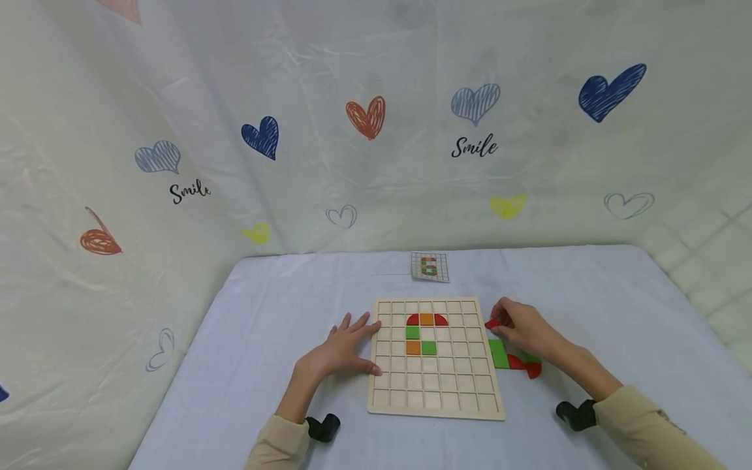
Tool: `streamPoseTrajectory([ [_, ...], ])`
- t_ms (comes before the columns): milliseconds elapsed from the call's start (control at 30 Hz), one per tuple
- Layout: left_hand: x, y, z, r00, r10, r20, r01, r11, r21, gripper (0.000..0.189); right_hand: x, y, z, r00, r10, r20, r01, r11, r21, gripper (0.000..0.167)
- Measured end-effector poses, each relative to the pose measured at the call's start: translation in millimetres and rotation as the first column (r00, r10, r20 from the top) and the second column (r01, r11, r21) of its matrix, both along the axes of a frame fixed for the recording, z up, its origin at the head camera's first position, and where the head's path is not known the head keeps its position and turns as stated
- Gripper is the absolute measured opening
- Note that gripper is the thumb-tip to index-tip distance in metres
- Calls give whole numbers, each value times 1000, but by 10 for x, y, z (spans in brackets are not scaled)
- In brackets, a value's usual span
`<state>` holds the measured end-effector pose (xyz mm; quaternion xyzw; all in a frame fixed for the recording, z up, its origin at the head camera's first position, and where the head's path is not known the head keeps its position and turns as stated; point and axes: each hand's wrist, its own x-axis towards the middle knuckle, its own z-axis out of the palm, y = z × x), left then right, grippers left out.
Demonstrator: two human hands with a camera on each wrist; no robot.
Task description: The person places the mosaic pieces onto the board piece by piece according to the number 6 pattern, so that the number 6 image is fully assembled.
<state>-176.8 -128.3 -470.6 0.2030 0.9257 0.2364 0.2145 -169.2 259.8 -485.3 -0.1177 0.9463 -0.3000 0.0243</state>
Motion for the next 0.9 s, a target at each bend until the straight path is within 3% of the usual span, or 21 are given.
streamPoseTrajectory([
  [167,2,3,-19,1000,4,6,-4,1000,-12,93,5,-10,-19,999,-16,-40,16,1000,8,18],
  [467,-11,13,-8,1000,6,4,-6,1000,-16,93,15,22,37,979,22,-204,-27,999,-20,15],
  [700,-15,14,-30,1000,14,12,-13,1000,-13,93,28,-23,38,992,15,-127,-25,997,-75,29],
  [900,-22,17,-30,1000,14,7,-14,1000,-22,93,37,-52,48,997,23,-80,-30,995,-98,21],
])
